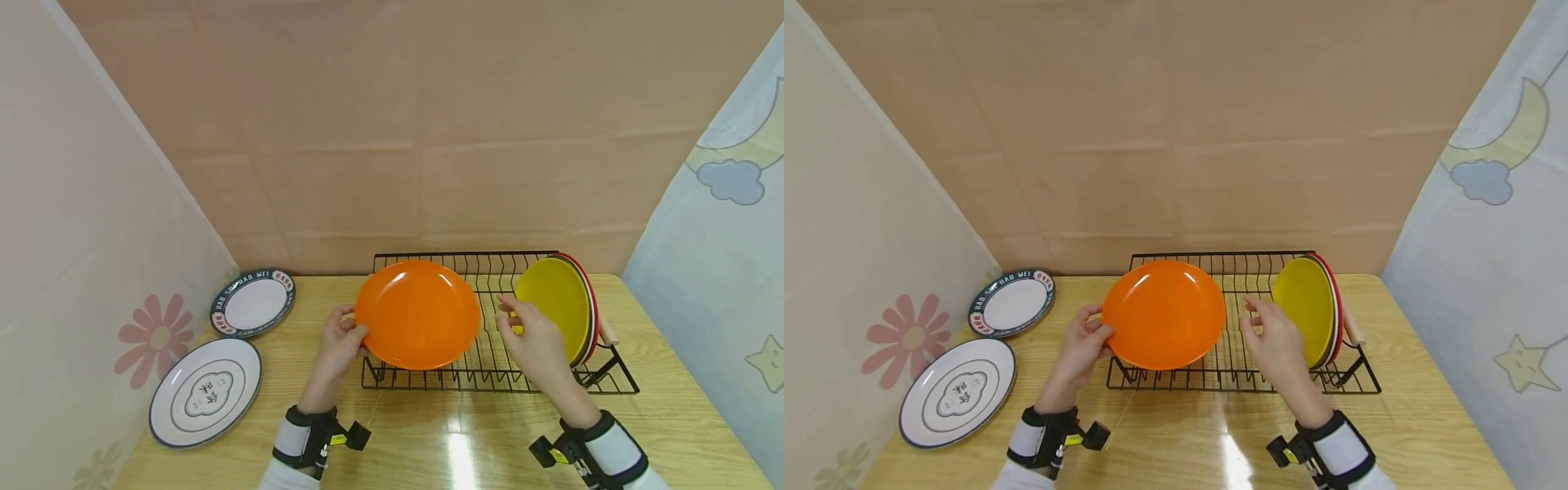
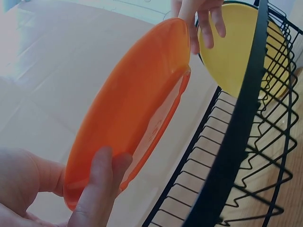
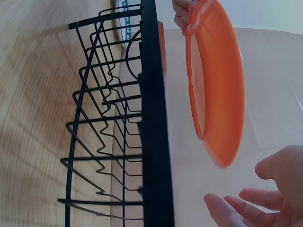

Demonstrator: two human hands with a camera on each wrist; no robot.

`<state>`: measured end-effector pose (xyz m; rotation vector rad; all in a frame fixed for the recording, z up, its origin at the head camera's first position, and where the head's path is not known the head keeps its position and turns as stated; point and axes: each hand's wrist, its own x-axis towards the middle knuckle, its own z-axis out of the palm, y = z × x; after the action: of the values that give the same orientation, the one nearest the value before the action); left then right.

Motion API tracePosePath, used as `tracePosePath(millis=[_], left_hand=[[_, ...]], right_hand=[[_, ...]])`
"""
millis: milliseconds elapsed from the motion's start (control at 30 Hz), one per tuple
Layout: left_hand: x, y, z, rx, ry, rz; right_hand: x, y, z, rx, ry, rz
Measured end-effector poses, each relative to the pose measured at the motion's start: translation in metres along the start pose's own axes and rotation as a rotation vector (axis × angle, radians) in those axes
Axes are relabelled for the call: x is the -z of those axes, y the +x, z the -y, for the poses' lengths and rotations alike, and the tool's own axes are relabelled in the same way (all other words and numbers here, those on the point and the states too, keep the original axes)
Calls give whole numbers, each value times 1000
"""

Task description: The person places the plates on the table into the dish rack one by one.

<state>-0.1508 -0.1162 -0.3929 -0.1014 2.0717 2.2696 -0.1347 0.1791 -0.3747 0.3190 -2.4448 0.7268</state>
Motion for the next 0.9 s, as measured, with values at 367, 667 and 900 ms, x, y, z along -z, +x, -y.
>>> tracePosePath(millis=[367,667,900], left_hand=[[-12,-4,1,-1,4,48],[-17,-5,3,-2,0,63],[-21,-6,5,-12,-36,93]], right_hand=[[-3,-2,3,-324,306,273],[-6,-2,0,-472,503,373],[-6,-2,0,-500,600,404]])
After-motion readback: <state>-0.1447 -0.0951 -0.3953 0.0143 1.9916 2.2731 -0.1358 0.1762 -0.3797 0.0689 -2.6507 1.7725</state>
